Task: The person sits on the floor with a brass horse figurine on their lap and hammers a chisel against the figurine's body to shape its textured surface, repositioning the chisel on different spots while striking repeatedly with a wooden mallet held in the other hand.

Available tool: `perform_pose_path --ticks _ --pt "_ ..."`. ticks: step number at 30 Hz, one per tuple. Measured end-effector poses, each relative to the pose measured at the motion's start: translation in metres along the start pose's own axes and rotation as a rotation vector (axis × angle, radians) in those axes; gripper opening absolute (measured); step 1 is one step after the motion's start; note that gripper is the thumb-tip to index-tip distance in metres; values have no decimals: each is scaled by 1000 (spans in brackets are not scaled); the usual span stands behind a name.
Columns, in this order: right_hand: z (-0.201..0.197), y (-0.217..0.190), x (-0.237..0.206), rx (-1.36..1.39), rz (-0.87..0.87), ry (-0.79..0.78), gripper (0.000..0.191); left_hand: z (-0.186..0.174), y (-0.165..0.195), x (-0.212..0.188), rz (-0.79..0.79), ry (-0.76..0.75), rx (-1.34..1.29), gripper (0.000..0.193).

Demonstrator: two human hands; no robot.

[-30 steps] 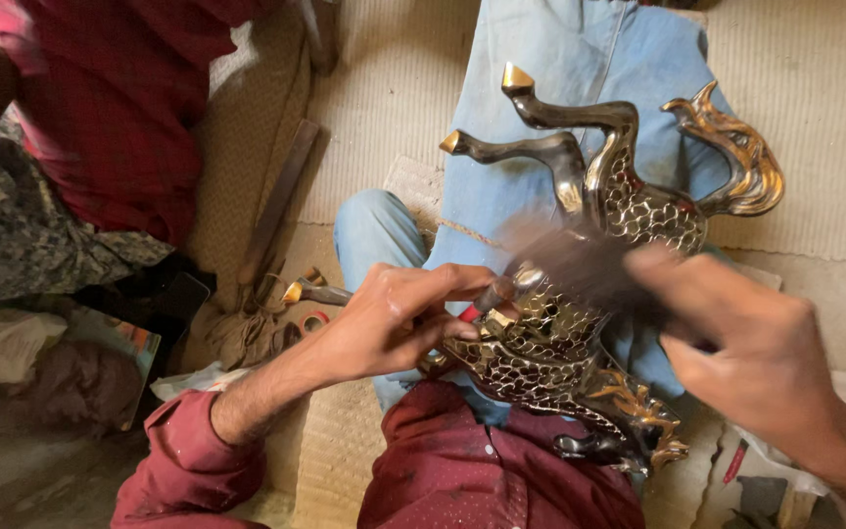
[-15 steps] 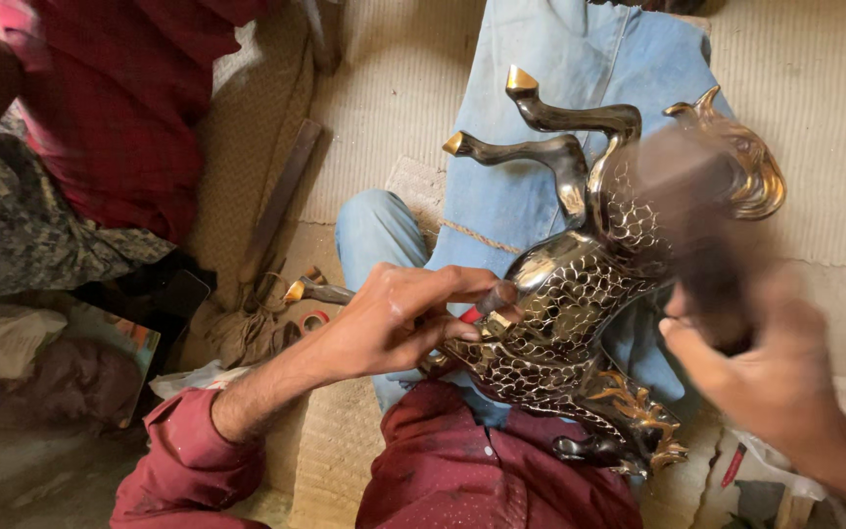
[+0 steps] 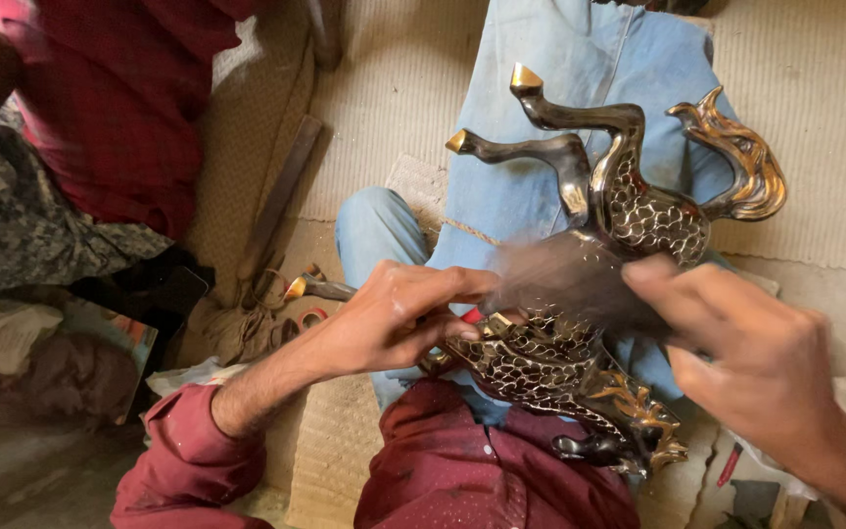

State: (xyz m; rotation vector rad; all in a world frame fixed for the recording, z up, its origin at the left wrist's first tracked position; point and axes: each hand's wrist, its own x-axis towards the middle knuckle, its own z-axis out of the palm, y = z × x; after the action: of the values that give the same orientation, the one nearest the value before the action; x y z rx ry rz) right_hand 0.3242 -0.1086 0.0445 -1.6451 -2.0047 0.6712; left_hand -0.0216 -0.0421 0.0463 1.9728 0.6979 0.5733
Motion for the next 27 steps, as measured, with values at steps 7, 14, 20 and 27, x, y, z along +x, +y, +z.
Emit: perform_pose_path --ticks 7,14,20,27 --pt "-5 -5 2 -156 -14 -58 89 -3 2 1 83 0 -117 43" --pt "4 6 -8 -255 43 -99 85 -5 3 3 53 2 -125 37" --pt "1 16 -18 275 264 -113 115 -7 1 1 -141 74 -194 49" --pt "-37 -1 -51 1237 125 -156 97 -4 -3 5 5 100 -188 54"
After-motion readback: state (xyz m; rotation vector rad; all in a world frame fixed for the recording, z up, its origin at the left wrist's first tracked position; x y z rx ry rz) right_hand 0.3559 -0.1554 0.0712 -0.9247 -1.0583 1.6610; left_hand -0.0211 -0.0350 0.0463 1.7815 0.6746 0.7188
